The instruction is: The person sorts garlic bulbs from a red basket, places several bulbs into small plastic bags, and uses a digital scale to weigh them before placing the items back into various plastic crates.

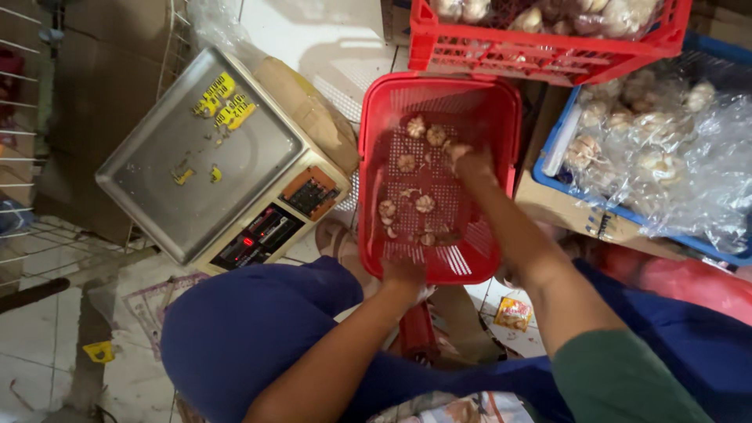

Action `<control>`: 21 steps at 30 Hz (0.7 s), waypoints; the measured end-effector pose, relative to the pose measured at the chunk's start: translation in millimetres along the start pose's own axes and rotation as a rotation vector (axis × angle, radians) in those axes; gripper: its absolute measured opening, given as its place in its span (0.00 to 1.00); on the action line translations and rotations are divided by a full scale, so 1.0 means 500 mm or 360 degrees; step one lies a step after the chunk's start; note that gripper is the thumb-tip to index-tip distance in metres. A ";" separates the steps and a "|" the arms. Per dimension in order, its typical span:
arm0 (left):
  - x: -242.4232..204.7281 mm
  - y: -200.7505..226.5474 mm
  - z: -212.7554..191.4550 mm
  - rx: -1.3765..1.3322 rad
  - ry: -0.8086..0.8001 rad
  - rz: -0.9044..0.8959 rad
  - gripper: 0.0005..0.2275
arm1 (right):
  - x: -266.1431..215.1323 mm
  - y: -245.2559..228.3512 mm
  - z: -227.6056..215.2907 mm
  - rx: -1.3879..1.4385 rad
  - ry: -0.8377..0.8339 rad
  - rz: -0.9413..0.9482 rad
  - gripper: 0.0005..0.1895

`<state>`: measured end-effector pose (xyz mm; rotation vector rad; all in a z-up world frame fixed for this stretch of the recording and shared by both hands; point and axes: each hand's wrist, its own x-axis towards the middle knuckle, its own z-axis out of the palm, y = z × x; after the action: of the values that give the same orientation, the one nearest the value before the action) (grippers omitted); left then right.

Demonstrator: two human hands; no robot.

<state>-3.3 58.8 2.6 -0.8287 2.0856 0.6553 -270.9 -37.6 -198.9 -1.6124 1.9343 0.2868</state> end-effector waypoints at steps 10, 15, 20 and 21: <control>0.008 -0.023 -0.088 -0.0523 0.0774 0.0007 0.20 | -0.172 -0.048 -0.142 0.1565 -0.0495 -0.0231 0.12; 0.025 -0.006 -0.198 -0.1743 0.1257 0.0221 0.21 | -0.298 -0.130 -0.291 0.1986 -0.0276 -0.0332 0.13; -0.026 0.032 -0.275 -0.2591 0.0987 0.0919 0.19 | -0.437 -0.117 -0.428 0.2251 -0.0146 -0.0294 0.14; -0.047 0.037 -0.288 -0.2676 0.0840 0.0952 0.18 | -0.465 -0.108 -0.446 0.2233 -0.0098 -0.0367 0.14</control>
<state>-74.0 -18.8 105.3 -1.2314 1.8042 2.9360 -267.9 24.0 122.1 -0.7758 1.2459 -0.9125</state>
